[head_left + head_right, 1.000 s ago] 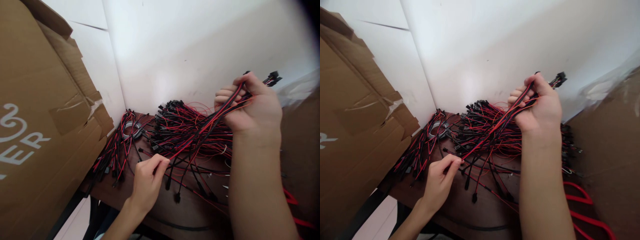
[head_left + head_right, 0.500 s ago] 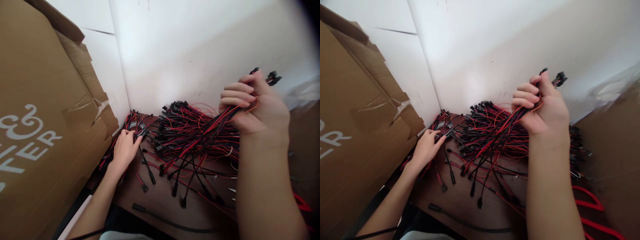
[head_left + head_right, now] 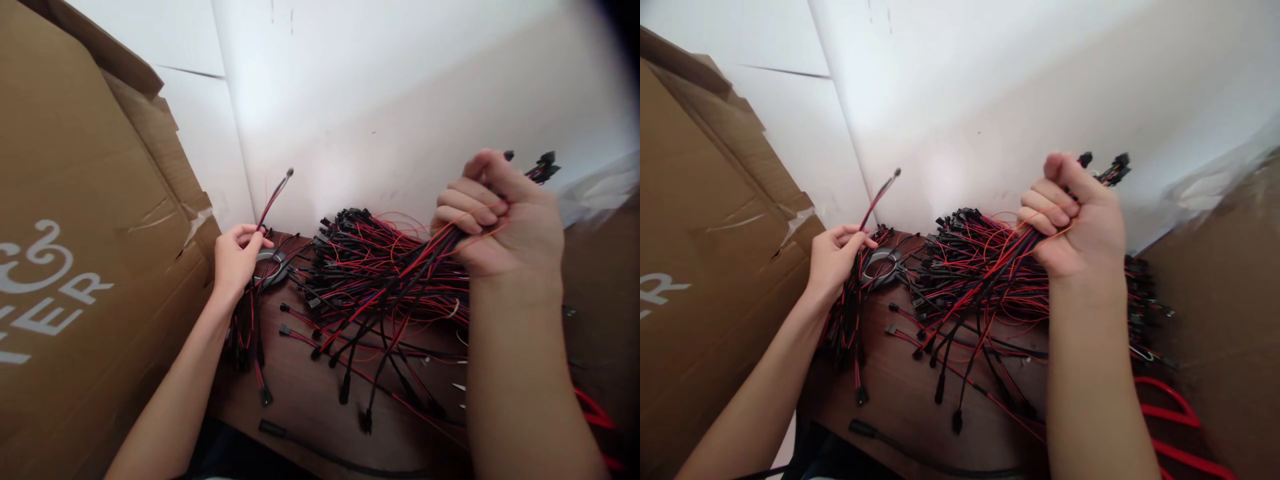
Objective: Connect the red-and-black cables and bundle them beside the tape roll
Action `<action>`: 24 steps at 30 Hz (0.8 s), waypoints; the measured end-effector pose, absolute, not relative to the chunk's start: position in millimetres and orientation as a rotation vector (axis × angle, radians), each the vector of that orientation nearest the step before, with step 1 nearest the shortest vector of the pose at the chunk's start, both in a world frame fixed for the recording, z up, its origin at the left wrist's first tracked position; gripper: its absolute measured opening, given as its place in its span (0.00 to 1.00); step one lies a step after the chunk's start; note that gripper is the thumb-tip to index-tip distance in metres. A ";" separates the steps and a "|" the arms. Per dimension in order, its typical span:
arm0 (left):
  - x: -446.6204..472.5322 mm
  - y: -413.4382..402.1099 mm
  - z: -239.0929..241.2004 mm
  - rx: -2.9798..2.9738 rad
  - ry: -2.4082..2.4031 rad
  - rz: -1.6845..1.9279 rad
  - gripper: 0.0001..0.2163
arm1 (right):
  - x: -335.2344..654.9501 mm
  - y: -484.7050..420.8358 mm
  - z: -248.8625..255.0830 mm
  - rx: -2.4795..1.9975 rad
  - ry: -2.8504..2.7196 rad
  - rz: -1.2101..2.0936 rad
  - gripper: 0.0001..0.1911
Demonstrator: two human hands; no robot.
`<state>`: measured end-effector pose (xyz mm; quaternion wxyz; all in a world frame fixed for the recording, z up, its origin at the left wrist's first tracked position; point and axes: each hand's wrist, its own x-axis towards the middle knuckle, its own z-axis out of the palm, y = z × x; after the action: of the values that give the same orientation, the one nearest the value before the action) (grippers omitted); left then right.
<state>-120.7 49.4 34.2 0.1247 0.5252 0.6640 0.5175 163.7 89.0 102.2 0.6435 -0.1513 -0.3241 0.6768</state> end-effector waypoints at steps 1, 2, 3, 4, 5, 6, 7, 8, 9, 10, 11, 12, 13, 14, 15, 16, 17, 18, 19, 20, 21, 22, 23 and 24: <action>-111.4 43.1 41.6 1.455 1.693 1.678 0.09 | 162.5 87.0 103.3 -0.351 -0.758 1.546 0.18; -100.7 36.1 49.1 1.405 1.488 1.740 0.08 | 160.7 84.9 104.7 -0.361 -0.778 1.552 0.19; -89.1 28.6 56.1 1.377 1.333 1.718 0.08 | 158.3 82.5 106.3 -0.373 -0.803 1.555 0.20; -77.1 21.2 62.1 1.371 1.225 1.678 0.08 | 155.3 80.2 107.8 -0.385 -0.840 1.554 0.20; -65.2 14.3 66.7 1.389 1.149 1.631 0.07 | 151.8 77.8 109.3 -0.399 -0.887 1.548 0.20; -53.9 8.4 69.5 1.407 1.091 1.605 0.07 | 148.0 75.6 110.5 -0.413 -0.937 1.537 0.20; -43.4 3.7 70.6 1.412 1.049 1.561 0.06 | 144.0 73.5 111.3 -0.422 -0.979 1.519 0.21; -34.1 0.1 69.8 1.414 1.012 1.513 0.06 | 140.2 71.8 111.7 -0.427 -1.009 1.493 0.22; -26.1 -2.5 67.7 1.409 0.992 1.469 0.06 | 136.8 70.4 111.7 -0.431 -1.024 1.464 0.21; -19.6 -4.3 64.4 1.400 0.982 1.425 0.06 | 134.0 69.5 111.3 -0.435 -1.023 1.433 0.21; -14.6 -5.8 60.6 1.391 0.973 1.386 0.07 | 132.2 69.1 110.7 -0.439 -1.008 1.400 0.20; -11.2 -7.1 56.5 1.384 0.970 1.351 0.09 | 131.3 69.3 109.9 -0.442 -0.985 1.375 0.21; -9.3 -8.6 52.5 1.378 0.971 1.318 0.10 | 131.5 70.0 109.1 -0.442 -0.958 1.362 0.22; -8.7 -10.4 49.0 1.372 0.973 1.291 0.12 | 132.6 71.2 108.4 -0.436 -0.930 1.358 0.23; -9.3 -12.3 45.8 1.366 0.982 1.266 0.12 | 134.5 72.8 107.9 -0.427 -0.898 1.356 0.23; -10.7 -14.5 43.1 1.356 0.992 1.245 0.12 | 136.9 74.4 107.7 -0.418 -0.864 1.351 0.23; -12.7 -16.6 40.8 1.342 1.002 1.230 0.11 | 139.6 76.1 107.7 -0.410 -0.829 1.345 0.22; -15.0 -18.5 38.8 1.325 1.011 1.219 0.10 | 142.3 77.6 108.0 -0.404 -0.791 1.345 0.21; -17.2 -20.2 37.0 1.307 1.016 1.213 0.09 | 144.8 78.8 108.4 -0.394 -0.752 1.355 0.20; -19.2 -21.5 35.3 1.291 1.018 1.210 0.09 | 147.0 79.8 108.7 -0.380 -0.714 1.378 0.19; -20.7 -22.6 33.9 1.275 1.017 1.210 0.08 | 148.8 80.5 109.0 -0.358 -0.682 1.412 0.18; -21.8 -23.5 32.7 1.260 1.014 1.211 0.08 | 150.1 81.1 109.1 -0.332 -0.658 1.448 0.17; -22.4 -24.2 31.9 1.244 1.011 1.209 0.08 | 150.9 81.6 108.9 -0.308 -0.642 1.478 0.16; -22.6 -24.9 31.3 1.228 1.005 1.206 0.08 | 151.3 82.1 108.4 -0.293 -0.636 1.496 0.15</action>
<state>-22.6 -24.9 31.3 0.5432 0.5173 0.4233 0.5080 151.3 82.1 108.4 0.6778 -0.1305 -0.2829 0.6660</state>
